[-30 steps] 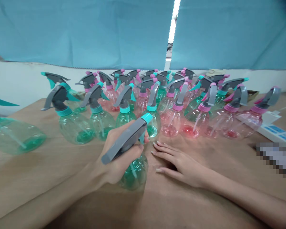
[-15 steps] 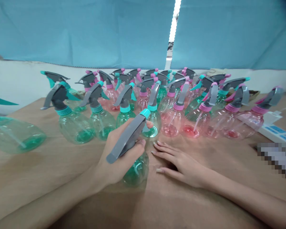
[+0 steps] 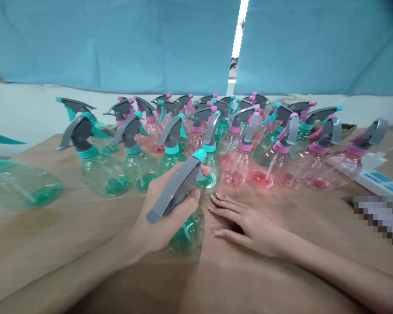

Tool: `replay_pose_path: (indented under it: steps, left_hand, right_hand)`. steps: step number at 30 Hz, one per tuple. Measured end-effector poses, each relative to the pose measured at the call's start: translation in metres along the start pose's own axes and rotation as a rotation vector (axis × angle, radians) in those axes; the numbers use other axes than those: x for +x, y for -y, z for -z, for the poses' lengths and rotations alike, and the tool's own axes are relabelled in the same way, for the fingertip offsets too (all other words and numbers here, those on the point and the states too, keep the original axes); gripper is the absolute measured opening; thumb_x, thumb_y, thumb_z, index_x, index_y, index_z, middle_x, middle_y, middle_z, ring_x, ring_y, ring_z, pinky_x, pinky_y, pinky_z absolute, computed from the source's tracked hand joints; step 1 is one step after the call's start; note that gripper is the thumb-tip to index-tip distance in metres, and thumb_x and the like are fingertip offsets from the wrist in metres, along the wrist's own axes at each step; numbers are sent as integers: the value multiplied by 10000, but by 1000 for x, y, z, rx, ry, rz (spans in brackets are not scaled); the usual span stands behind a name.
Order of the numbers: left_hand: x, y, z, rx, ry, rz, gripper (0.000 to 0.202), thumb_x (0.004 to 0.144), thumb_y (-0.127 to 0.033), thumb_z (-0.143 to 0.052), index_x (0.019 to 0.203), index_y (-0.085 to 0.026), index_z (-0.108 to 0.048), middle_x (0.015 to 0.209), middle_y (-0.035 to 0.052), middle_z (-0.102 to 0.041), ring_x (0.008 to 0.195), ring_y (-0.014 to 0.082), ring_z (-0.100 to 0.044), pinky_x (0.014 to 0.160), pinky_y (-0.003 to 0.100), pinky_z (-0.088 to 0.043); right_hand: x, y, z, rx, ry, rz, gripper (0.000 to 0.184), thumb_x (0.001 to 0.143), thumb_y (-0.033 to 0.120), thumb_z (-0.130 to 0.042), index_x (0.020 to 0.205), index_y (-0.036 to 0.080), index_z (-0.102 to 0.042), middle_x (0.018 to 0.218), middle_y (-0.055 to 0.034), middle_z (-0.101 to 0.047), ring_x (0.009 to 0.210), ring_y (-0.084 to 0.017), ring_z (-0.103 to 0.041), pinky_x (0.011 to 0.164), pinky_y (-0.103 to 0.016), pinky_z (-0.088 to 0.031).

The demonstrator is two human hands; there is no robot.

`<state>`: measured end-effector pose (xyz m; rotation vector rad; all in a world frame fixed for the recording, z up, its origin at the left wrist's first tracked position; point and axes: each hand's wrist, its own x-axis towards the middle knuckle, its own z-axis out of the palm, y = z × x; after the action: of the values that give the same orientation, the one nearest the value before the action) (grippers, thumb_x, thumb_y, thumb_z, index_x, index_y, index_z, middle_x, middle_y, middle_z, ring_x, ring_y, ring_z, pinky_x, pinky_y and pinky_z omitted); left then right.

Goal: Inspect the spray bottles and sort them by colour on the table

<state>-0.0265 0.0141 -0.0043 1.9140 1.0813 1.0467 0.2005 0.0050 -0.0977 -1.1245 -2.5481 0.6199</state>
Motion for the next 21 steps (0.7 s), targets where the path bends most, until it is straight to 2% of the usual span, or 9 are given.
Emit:
replay_pose_path:
  steps: [8, 15, 21]
  left_hand:
    - [0, -3, 0, -4, 4, 19, 338, 726, -250, -574, 1040, -371, -608, 572, -58, -394, 458, 174, -366, 462, 300, -326]
    - [0, -6, 0, 12, 11, 28, 294, 816, -241, -514, 1094, -273, -603, 577, -72, -366, 466, 133, -336, 475, 269, -320]
    - [-1, -5, 0, 3, 16, 23, 302, 838, -217, -509, 1126, -256, -591, 589, -79, -348, 474, 117, -313, 481, 251, -303]
  right_hand:
    - [-1, 0, 0, 15, -13, 2, 613, 949, 543, -476, 1461, 210, -417, 1546, -69, -342, 1439, -268, -271, 1162, -485, -287]
    - [-1, -1, 0, 35, -32, 14, 594, 946, 526, -498, 1463, 246, -415, 1543, -61, -353, 1435, -278, -278, 1158, -495, -291]
    - [0, 1, 1, 3, -8, 13, 620, 953, 542, -469, 1459, 186, -421, 1543, -86, -344, 1438, -270, -273, 1163, -477, -287]
